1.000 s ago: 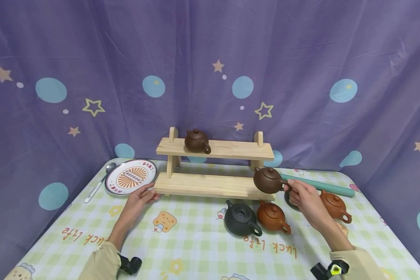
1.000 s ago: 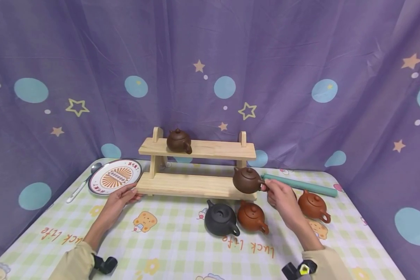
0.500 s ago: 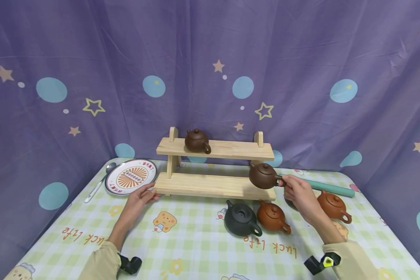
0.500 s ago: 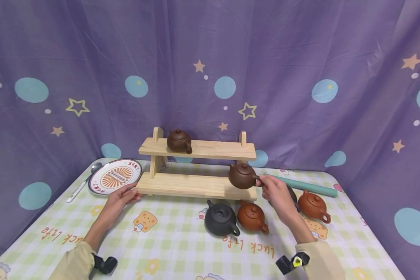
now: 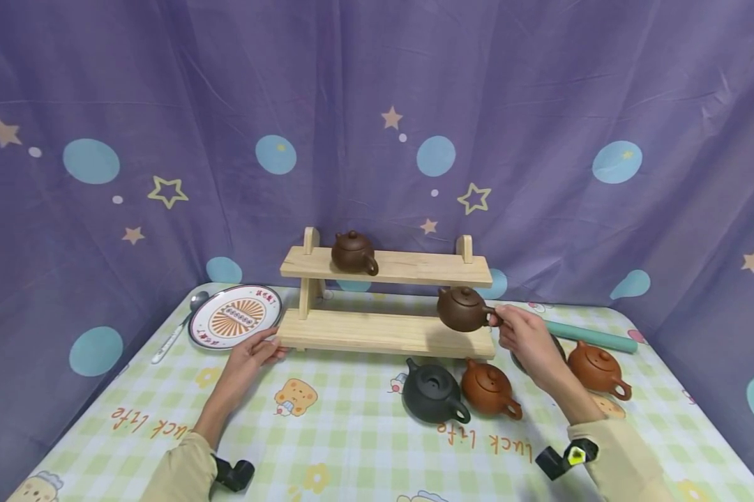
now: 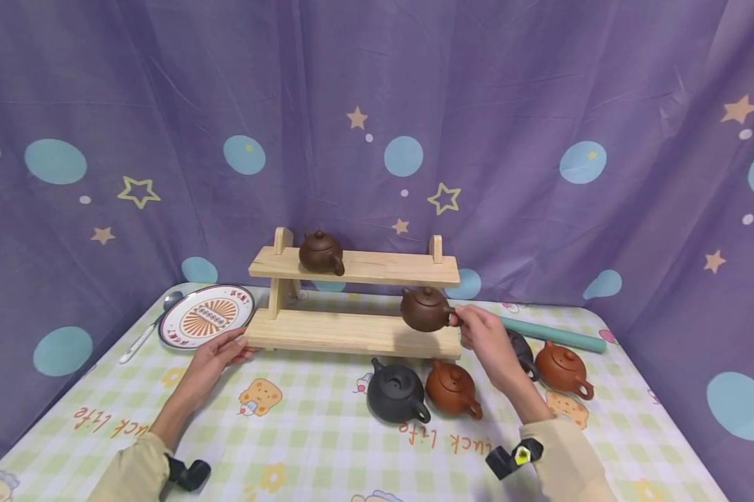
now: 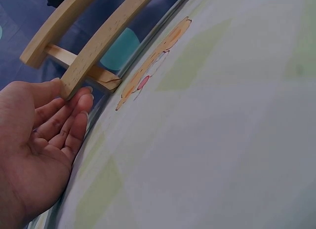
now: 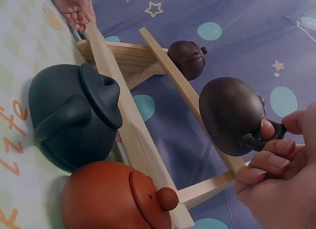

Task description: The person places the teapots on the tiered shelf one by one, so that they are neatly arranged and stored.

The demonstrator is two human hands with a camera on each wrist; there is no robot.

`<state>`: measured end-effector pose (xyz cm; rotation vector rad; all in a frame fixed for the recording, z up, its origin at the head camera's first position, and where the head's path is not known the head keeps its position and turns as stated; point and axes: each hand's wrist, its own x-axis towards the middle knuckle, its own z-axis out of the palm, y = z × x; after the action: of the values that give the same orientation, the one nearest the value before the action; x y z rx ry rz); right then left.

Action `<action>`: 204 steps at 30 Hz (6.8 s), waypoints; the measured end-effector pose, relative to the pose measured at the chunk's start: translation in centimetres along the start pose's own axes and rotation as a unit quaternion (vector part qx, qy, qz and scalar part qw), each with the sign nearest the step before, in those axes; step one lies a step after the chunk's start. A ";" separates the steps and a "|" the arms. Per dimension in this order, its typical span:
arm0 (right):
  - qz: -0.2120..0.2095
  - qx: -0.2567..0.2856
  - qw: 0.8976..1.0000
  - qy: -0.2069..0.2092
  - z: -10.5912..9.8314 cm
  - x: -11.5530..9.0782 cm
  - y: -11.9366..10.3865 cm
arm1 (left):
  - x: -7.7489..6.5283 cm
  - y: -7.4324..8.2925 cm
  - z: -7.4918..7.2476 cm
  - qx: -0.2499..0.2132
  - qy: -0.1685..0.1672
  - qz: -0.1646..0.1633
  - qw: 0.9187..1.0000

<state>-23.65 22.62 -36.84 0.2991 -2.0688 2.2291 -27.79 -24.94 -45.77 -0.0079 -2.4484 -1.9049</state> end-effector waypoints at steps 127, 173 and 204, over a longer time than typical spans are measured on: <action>-0.018 0.026 0.999 0.044 8.9 9.1 -0.5 | 0.0 -0.3 0.0 -0.007 0.005 0.014 1.000; 0.004 -0.050 0.998 0.030 9.7 10.4 -0.6 | -0.2 -0.2 0.1 -0.003 0.007 0.015 1.000; 0.009 -0.075 0.997 0.005 8.3 10.2 -1.3 | -0.3 -0.2 0.2 -0.005 0.003 0.015 1.000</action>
<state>-32.70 13.80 -32.98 0.2577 -2.2272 2.0654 -27.52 -24.82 -45.98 -0.0369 -2.4205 -1.9025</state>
